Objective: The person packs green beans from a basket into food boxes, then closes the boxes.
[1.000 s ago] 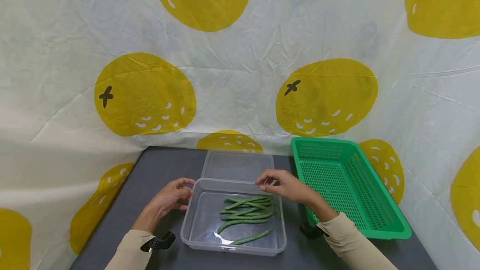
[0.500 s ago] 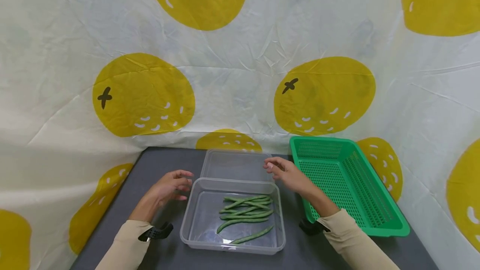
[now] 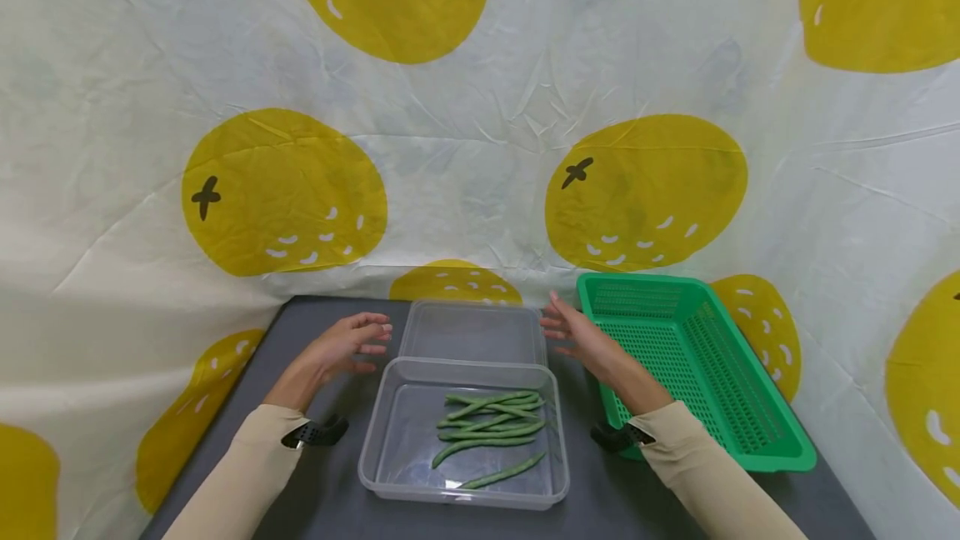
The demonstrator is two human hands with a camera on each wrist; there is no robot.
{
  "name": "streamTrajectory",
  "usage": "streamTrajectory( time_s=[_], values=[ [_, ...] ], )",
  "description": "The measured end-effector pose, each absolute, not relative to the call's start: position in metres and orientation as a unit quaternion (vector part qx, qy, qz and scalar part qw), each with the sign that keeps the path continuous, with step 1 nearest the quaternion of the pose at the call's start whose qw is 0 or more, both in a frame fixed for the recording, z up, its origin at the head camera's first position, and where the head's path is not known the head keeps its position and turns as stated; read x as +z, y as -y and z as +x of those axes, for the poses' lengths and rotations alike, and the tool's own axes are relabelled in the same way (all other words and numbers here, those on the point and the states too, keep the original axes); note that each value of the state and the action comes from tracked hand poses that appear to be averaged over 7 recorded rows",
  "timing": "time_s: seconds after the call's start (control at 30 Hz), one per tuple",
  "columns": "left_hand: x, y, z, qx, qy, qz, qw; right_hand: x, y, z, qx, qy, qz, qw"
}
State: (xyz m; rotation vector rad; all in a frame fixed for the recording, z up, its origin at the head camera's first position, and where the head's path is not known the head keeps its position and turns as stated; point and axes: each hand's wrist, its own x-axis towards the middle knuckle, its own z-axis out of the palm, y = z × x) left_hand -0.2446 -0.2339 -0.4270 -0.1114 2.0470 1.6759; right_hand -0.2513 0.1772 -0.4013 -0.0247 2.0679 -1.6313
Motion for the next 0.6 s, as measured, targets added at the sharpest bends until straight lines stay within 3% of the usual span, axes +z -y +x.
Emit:
streamTrajectory(
  time_s=[0.6],
  values=[
    [-0.431, 0.218, -0.274, 0.617, -0.735, -0.061, 0.275, -0.418, -0.163, -0.272, -0.629, -0.721, 0.064, 0.285]
  ],
)
